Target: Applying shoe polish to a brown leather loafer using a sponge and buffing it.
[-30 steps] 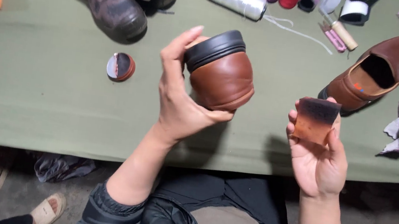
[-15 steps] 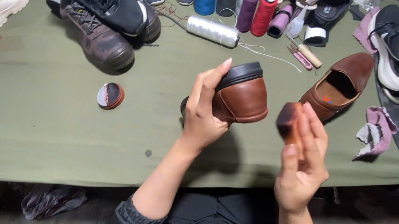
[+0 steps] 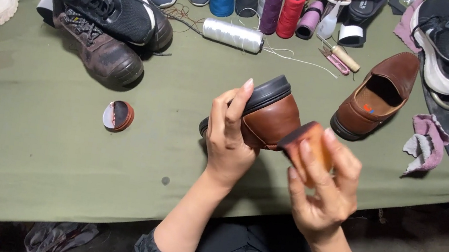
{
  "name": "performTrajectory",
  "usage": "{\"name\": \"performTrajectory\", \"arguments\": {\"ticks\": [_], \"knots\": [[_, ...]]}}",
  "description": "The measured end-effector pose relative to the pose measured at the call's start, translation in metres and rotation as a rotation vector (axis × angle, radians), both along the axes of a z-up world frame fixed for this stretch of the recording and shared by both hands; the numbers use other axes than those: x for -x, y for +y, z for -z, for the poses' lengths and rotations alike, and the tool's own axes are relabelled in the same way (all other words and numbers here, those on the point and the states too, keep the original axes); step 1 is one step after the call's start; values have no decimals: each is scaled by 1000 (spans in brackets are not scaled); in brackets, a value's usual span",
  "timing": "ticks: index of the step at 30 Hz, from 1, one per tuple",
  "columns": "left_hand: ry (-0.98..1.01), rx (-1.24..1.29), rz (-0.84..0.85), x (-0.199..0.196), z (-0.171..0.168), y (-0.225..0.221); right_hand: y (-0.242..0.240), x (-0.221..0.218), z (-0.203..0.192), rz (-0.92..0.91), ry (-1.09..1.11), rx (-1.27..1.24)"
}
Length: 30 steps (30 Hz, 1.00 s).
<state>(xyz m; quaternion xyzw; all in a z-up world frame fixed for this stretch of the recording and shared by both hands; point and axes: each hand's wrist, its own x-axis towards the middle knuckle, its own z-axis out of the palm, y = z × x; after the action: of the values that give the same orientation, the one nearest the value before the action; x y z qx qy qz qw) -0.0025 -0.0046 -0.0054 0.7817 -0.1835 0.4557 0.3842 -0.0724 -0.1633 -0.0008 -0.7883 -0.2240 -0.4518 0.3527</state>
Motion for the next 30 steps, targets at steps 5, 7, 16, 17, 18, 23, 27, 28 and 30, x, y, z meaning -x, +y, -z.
{"name": "performTrajectory", "arguments": {"ticks": [5, 7, 16, 17, 18, 23, 27, 28, 30], "knots": [[-40, -25, -72, 5, -6, -4, 4, 2, -9, 0, -6, 54], [-36, -26, -85, 4, -1, -5, 3, -2, -14, 38, 1, 47], [-51, -19, -85, 3, -1, -6, 8, -6, -18, 52, 12, 25], [-53, -16, -86, 2, -1, -6, 8, -10, -21, 103, 51, -43], [-52, -15, -87, 5, 0, -5, 8, -6, -18, 101, 52, -41], [-50, -16, -97, 3, 1, -3, 10, -3, -17, 59, 12, 32], [-63, -19, -109, 5, 0, -4, 14, -3, -23, 94, 39, 1], [-60, -15, -107, 4, -1, -3, 14, -1, -20, 60, 1, 48], [-46, -12, -103, 6, 0, -3, 14, 1, -16, 28, -26, 95]]}}
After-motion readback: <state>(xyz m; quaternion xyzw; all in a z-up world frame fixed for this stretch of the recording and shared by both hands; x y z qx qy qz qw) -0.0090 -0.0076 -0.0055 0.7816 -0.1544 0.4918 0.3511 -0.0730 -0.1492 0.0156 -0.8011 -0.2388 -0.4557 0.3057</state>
